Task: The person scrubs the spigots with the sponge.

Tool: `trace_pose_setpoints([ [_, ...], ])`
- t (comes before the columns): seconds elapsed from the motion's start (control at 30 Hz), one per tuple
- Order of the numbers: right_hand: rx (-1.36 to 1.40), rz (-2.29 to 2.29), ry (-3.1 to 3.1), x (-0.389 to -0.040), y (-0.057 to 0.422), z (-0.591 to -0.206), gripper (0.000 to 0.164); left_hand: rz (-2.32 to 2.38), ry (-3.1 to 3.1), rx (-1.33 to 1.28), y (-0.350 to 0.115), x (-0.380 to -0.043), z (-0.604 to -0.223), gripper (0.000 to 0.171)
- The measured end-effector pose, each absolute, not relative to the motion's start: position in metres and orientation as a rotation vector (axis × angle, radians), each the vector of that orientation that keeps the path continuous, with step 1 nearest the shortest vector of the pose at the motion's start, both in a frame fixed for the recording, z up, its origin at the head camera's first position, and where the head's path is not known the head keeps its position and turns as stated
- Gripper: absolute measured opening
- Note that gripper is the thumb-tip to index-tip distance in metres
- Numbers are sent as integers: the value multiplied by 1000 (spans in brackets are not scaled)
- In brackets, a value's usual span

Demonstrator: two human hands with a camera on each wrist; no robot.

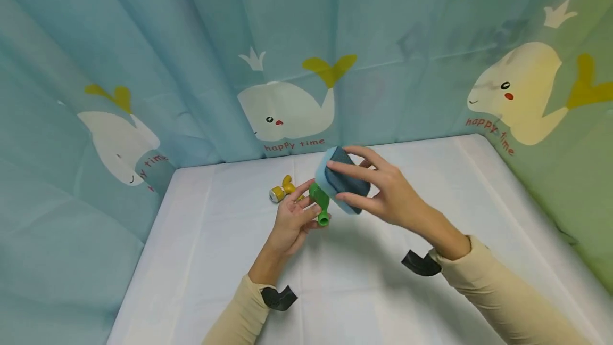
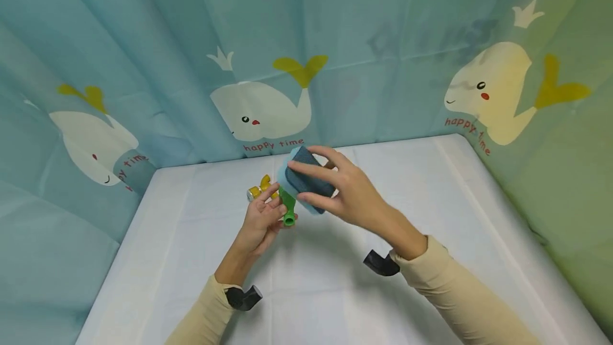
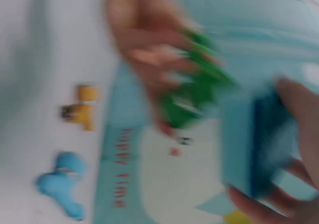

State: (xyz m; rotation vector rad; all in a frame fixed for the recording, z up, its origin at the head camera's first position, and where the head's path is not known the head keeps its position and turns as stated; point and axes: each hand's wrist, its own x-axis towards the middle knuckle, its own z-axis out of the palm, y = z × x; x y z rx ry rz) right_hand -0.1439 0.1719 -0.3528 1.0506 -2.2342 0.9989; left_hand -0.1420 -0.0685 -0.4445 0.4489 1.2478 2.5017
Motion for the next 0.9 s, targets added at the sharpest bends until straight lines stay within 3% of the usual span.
trace_pose_setpoints([
  [0.23,1002,698,-2253,-129,154,-392,46,2582,1262,293,-66,-141,-437,64],
  [0.67,1125,733,-2370,-128,165,-388,48,2615,1375,269,-66,-145,-436,63],
  [0.9,1116,756,-2319,-123,164,-391,51,2651,1325,113,-59,-145,-435,58],
])
